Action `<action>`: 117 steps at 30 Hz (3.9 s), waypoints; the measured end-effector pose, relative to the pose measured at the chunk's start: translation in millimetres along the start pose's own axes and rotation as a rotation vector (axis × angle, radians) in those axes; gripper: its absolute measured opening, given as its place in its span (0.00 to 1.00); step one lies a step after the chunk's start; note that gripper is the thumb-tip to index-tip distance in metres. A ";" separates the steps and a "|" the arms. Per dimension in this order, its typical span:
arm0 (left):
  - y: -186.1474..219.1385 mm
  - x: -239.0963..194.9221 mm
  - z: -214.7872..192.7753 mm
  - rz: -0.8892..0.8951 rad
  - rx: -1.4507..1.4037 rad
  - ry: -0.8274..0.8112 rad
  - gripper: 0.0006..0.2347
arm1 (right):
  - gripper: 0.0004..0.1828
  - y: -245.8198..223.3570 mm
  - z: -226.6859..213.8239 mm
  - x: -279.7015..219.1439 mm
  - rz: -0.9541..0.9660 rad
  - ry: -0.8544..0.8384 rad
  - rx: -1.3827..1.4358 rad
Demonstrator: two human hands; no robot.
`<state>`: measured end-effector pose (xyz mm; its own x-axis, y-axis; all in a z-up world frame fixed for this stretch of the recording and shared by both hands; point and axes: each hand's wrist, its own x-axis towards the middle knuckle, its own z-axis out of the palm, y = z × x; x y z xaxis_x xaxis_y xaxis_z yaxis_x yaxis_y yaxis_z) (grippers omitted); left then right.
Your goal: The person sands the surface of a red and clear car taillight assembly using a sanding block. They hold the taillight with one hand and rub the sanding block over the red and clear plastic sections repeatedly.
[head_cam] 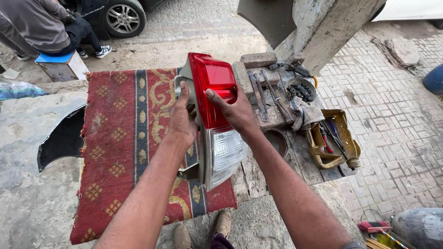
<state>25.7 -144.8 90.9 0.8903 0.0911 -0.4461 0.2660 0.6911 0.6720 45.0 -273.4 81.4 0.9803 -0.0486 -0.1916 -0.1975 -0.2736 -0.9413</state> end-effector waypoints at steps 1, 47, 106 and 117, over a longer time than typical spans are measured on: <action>-8.1 11.5 -3.0 -0.001 0.000 -0.002 0.43 | 0.69 -0.3 -0.8 0.3 0.000 0.002 -0.001; -72.0 77.0 25.0 0.391 -0.001 0.196 0.13 | 0.26 -22.8 -40.5 37.7 -0.326 0.032 0.178; -30.0 105.9 -24.7 0.310 0.120 -0.079 0.14 | 0.27 27.6 -17.8 -4.1 -1.085 0.293 -0.912; -31.5 77.6 -10.3 0.475 0.148 0.018 0.18 | 0.27 41.4 -20.4 -9.6 -1.119 0.300 -1.040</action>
<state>82.6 -152.1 29.1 0.9198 0.3843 -0.0796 -0.1165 0.4610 0.8797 27.5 -303.8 49.9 0.6103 0.4791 0.6309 0.5755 -0.8154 0.0626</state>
